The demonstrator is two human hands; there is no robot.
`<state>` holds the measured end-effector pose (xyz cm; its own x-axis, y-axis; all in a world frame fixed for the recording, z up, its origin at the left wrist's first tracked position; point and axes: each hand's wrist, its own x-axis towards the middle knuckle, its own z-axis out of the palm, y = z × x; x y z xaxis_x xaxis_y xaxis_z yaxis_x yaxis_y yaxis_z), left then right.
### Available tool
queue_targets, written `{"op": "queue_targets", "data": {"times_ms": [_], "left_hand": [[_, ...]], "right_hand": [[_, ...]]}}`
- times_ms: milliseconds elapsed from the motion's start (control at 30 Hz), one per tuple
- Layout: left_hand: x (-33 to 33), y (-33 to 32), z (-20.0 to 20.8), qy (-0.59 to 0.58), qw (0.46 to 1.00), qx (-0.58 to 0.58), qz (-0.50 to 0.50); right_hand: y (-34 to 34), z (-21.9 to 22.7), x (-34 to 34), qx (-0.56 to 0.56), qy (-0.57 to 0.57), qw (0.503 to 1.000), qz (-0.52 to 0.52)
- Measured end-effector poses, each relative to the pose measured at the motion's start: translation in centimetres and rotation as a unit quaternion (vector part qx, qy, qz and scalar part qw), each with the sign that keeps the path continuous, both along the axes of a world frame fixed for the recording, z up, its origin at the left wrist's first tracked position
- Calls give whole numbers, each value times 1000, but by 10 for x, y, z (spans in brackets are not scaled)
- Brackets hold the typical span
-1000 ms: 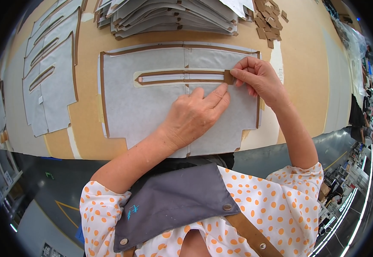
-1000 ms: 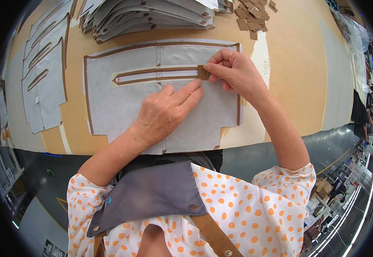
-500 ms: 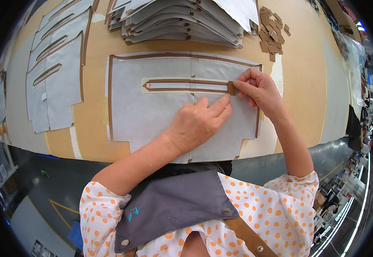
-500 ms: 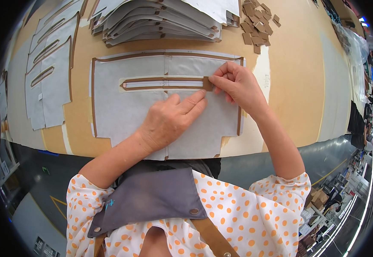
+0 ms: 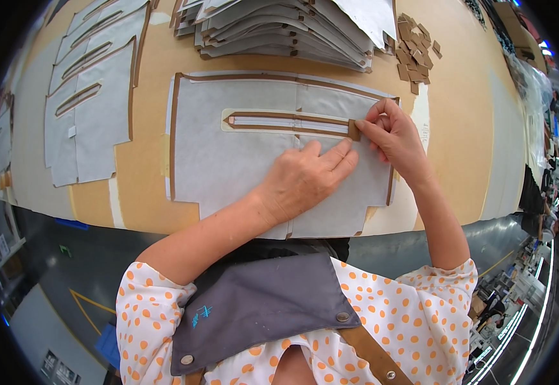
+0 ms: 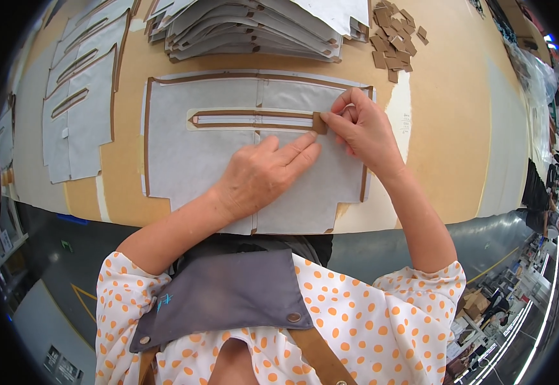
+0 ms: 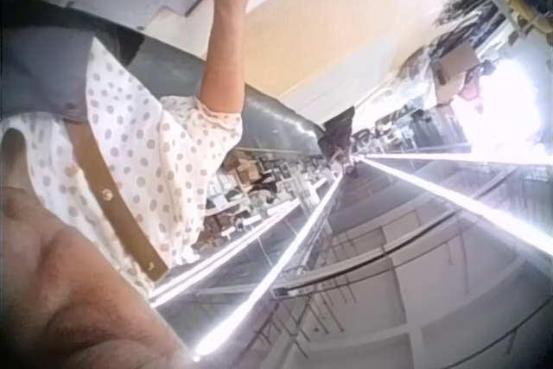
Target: Assembling and aligning small leather components onto a larger base panel using adhesive or markings.
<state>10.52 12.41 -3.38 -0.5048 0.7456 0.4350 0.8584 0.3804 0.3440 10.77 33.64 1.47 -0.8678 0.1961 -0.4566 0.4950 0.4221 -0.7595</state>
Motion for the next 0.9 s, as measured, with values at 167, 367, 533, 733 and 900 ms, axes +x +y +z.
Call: {"op": "queue_targets", "data": {"times_ms": [167,367,533,733,900], "left_hand": [[-4,-3,1,-11,1000,-4,-22],[-18,-1,6,-85,985,146,22],[-56,28,18,-235,966,79,70],[-69,46,24,-214,972,-46,83],[-72,52,29,-213,968,-94,94]], "right_hand": [[-2,7,5,-13,4,999,-32],[-2,0,44,166,269,947,66],[-9,-21,71,298,299,887,186],[-14,-28,71,375,301,850,214],[-13,-33,72,399,328,830,212]]}}
